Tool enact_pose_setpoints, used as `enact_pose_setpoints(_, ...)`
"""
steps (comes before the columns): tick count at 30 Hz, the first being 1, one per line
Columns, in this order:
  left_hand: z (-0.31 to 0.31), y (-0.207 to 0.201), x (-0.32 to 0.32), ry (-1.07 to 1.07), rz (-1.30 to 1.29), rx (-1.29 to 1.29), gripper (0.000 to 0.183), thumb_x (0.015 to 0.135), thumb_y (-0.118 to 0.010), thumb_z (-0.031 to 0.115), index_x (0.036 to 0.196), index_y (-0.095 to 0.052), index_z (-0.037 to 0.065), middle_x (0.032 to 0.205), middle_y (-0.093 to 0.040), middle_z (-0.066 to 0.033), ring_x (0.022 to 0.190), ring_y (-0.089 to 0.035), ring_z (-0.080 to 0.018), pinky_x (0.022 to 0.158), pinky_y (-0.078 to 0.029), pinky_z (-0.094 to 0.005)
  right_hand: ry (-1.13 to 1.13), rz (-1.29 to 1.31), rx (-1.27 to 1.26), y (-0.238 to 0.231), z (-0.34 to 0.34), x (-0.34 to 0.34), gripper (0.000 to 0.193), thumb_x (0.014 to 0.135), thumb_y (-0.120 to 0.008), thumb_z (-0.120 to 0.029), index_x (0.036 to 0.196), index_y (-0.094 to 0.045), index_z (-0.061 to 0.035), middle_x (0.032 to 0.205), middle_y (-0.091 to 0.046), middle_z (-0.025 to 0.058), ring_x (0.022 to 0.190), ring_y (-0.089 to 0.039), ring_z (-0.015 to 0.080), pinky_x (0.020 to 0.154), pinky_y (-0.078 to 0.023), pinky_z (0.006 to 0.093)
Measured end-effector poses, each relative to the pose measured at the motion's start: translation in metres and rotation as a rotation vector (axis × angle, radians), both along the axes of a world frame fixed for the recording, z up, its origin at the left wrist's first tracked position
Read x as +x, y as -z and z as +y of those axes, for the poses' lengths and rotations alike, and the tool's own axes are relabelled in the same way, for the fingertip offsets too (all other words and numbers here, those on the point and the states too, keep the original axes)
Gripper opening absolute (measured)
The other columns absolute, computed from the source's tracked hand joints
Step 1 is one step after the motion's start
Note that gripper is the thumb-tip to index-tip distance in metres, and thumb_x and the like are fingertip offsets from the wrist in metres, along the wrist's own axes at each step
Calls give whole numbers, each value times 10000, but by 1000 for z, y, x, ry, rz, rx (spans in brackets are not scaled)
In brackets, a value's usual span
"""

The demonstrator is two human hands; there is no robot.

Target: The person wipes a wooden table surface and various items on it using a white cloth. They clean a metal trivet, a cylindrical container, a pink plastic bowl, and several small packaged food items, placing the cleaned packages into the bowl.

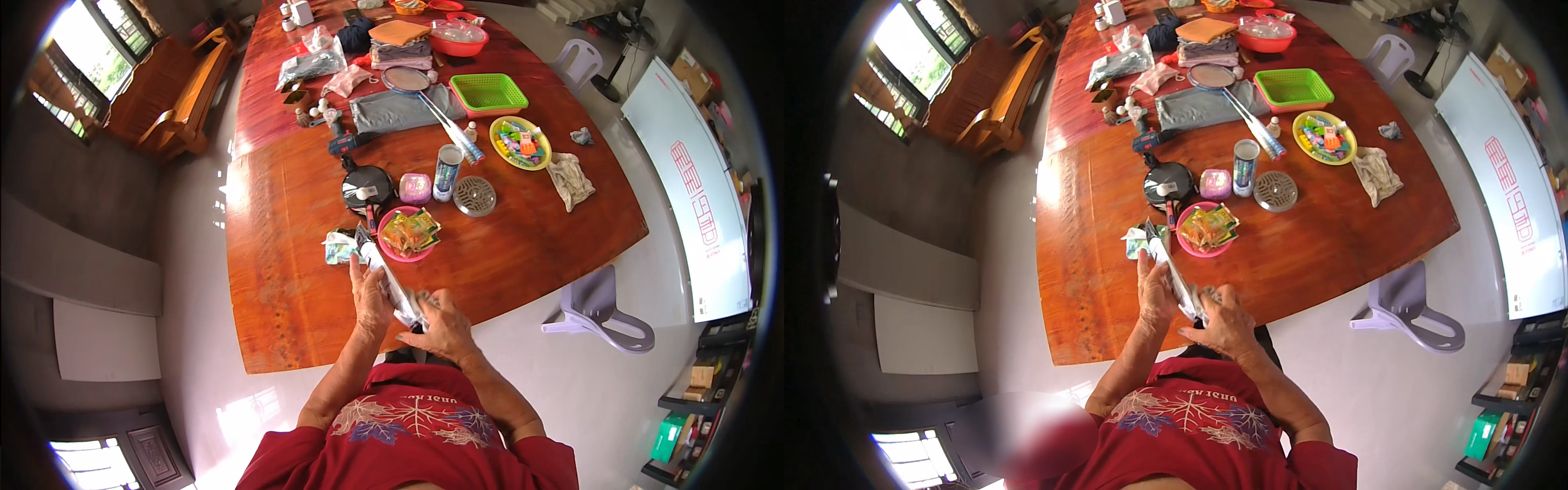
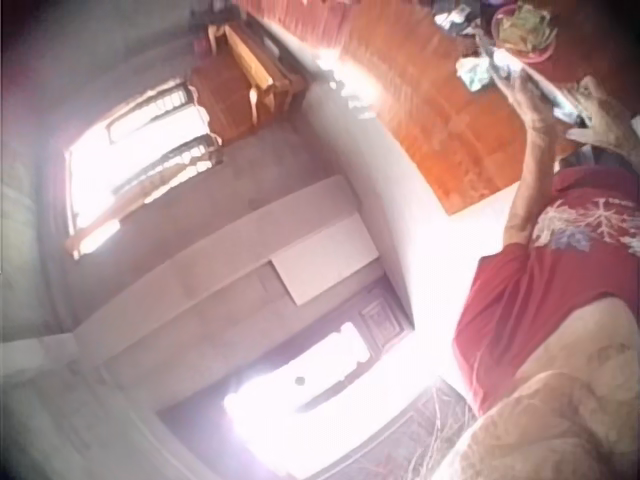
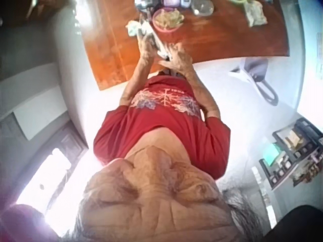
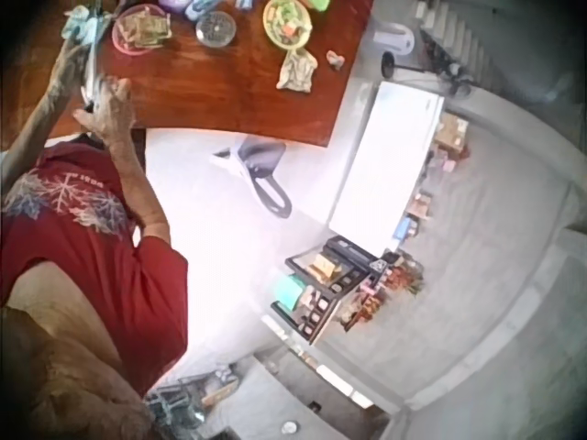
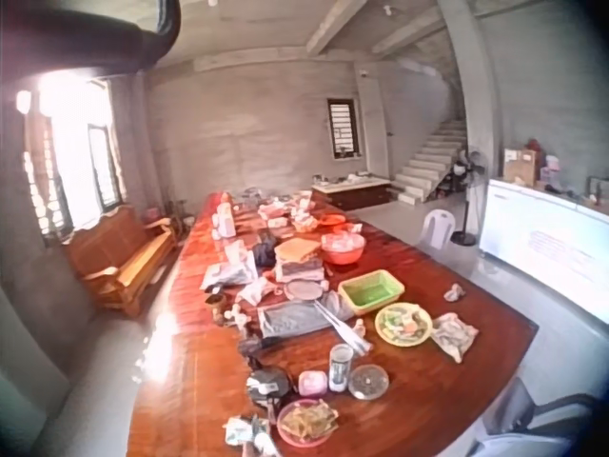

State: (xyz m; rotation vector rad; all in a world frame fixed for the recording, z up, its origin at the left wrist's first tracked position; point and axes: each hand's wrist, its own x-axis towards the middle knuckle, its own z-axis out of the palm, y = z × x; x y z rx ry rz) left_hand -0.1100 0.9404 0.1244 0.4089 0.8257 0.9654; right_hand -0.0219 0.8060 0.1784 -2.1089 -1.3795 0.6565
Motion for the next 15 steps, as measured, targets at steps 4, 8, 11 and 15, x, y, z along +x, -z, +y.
enact_pose_setpoints(4, 8, 12, 15, 80, 17, -22, 581, 848, -532, 6, 1384, -333, 109, 1093, -549, -69, 963, -578, -176, 825, -504, -349, 39, 265, 61, 32, -11, 22, 477, 722, -734, -333, 1121, -633, -91, 1078, -557, 129, 936, -605, 334, 799, -503, 417)
enact_pose_setpoints(8, -2, 24, 28, 637, -337, -198, 257, 922, -523, 166, 1152, -554, 55, 1018, -649, -57, 900, -636, -175, 808, -530, -375, 148, 557, 16, 44, -27, 61, 324, 763, -715, -247, 1020, -669, -55, 983, -595, 155, 851, -610, 278, 755, -491, 365)
enact_pose_setpoints(11, -27, 27, 53, 678, -154, -274, 292, 913, -548, 100, 1199, -530, 41, 1044, -648, -73, 917, -648, -206, 815, -537, -372, 250, 801, 9, 67, -42, 84, 327, 767, -743, -199, 1008, -656, 3, 922, -610, 77, 835, -585, 156, 751, -478, 289)
enact_pose_setpoints(15, -31, 78, 103, 690, -23, -246, 375, 882, -598, 42, 1246, -509, 36, 1060, -646, -74, 908, -648, -206, 801, -537, -348, 322, 911, -63, 71, -49, 120, 337, 779, -743, -197, 1022, -641, 13, 915, -641, 75, 775, -598, 120, 704, -488, 270)
